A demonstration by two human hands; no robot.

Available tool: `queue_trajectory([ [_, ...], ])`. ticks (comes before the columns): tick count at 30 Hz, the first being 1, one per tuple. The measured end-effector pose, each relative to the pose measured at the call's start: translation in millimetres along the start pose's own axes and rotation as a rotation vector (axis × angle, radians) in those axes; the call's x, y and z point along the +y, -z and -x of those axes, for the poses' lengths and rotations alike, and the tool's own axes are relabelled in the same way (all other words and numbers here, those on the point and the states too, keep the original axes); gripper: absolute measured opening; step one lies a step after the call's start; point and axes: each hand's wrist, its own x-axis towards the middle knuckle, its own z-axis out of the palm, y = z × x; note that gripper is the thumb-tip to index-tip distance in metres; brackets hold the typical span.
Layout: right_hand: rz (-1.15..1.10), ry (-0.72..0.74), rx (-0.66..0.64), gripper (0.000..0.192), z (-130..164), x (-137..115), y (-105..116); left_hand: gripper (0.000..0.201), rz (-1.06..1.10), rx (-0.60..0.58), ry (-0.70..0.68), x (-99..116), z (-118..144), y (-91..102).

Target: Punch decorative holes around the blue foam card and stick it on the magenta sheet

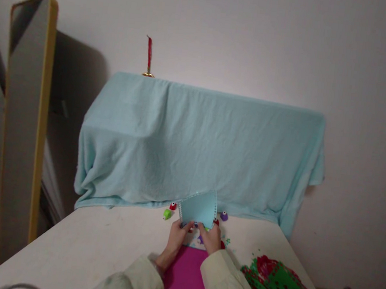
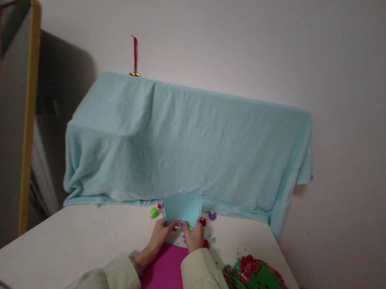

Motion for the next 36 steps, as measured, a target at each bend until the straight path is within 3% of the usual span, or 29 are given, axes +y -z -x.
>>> queue_trajectory([
  [14,-0.023,-0.047,-0.002,0.029,0.8,2.1,-4.3,0.039,0.019,-0.020,0.019,21.6,7.5,1.1],
  [21,-0.032,-0.018,0.022,0.031,-0.4,8.9,-6.6,0.040,0.028,-0.008,0.003,1.7,0.8,0.2],
  [27,-0.071,-0.064,0.005,0.031,2.0,-0.3,-3.6,0.037,0.021,-0.007,-0.019,-13.4,-5.0,1.2],
  [36,-0.066,-0.061,0.001,0.030,1.9,-2.8,-1.3,0.035,0.026,-0.004,0.015,8.5,3.7,0.6],
])
